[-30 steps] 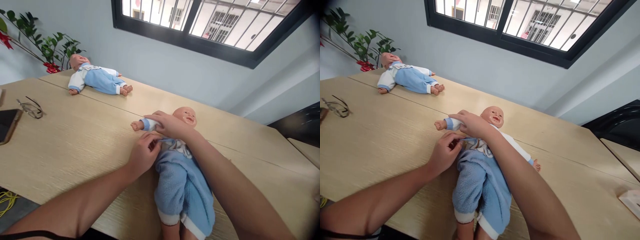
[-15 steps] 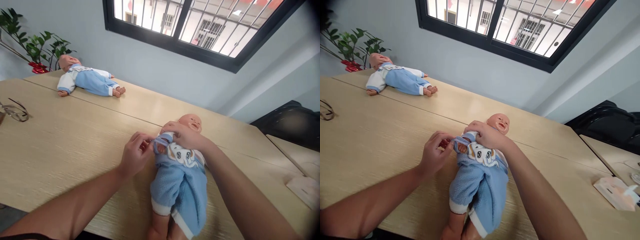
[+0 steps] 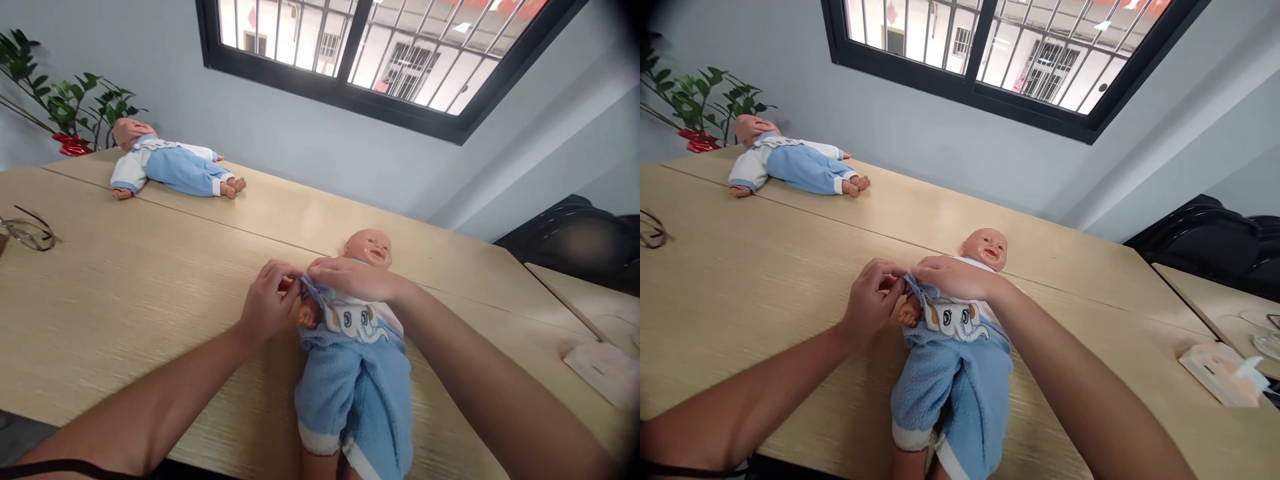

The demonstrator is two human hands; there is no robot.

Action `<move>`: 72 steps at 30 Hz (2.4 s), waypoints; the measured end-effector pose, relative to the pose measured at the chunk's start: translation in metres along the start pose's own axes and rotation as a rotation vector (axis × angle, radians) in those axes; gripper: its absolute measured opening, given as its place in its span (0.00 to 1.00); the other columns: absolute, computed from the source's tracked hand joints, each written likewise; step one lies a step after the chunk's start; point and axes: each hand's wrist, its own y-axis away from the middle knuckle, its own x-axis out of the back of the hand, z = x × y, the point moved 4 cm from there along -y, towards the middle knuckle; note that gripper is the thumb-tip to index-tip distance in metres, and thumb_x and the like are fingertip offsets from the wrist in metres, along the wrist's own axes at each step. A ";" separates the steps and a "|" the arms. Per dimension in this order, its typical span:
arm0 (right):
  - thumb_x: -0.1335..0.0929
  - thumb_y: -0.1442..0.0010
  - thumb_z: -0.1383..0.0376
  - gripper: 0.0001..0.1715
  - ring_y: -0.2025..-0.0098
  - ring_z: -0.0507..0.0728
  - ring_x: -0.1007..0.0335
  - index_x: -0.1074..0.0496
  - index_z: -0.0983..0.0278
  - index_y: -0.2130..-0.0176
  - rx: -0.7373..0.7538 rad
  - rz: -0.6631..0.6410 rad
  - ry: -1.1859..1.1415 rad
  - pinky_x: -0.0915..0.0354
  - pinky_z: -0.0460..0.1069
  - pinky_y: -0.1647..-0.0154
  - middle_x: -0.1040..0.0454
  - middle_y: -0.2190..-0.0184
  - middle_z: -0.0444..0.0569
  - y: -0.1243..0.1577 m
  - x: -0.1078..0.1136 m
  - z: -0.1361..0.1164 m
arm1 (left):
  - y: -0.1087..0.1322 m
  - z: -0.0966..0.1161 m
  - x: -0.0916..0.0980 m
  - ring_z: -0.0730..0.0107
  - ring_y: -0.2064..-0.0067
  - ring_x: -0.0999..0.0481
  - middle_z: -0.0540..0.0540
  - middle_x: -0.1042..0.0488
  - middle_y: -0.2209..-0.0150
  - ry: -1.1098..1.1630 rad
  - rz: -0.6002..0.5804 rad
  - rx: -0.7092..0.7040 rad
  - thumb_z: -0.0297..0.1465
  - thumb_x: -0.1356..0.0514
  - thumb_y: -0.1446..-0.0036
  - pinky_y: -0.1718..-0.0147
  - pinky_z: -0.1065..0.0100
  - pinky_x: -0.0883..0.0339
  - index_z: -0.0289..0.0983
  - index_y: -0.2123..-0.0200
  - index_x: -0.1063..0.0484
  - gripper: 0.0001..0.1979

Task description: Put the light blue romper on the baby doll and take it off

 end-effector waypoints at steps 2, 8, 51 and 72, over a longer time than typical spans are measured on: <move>0.33 0.32 0.51 0.19 0.54 0.60 0.27 0.22 0.63 0.59 -0.088 -0.012 -0.095 0.33 0.54 0.50 0.21 0.58 0.51 -0.002 -0.004 -0.001 | -0.001 0.001 0.000 0.72 0.57 0.24 0.49 0.27 0.58 -0.013 -0.005 -0.026 0.24 0.39 0.33 0.63 0.74 0.23 0.40 0.56 0.28 0.05; 0.32 0.35 0.54 0.16 0.61 0.57 0.29 0.23 0.63 0.62 -0.196 0.144 -0.160 0.36 0.50 0.60 0.22 0.65 0.48 0.008 0.004 -0.011 | -0.003 0.003 0.004 0.71 0.57 0.23 0.48 0.26 0.58 -0.055 -0.039 -0.101 0.28 0.41 0.31 0.62 0.72 0.23 0.41 0.57 0.28 0.03; 0.23 0.43 0.50 0.27 0.81 0.49 0.52 0.34 0.61 0.79 -0.722 -0.134 -0.103 0.50 0.50 0.80 0.39 0.82 0.41 -0.032 0.032 -0.008 | -0.006 0.045 0.024 0.70 0.70 0.28 0.52 0.26 0.71 -0.104 -0.511 0.108 0.36 0.36 0.34 0.68 0.68 0.40 0.42 0.65 0.24 0.07; 0.32 0.33 0.51 0.20 0.76 0.58 0.32 0.21 0.65 0.59 -0.913 0.416 0.235 0.34 0.53 0.70 0.28 0.78 0.49 0.016 0.083 0.052 | -0.022 0.012 0.041 0.71 0.71 0.29 0.50 0.24 0.74 0.393 -0.568 0.591 0.48 0.31 0.43 0.72 0.70 0.35 0.40 0.51 0.17 0.23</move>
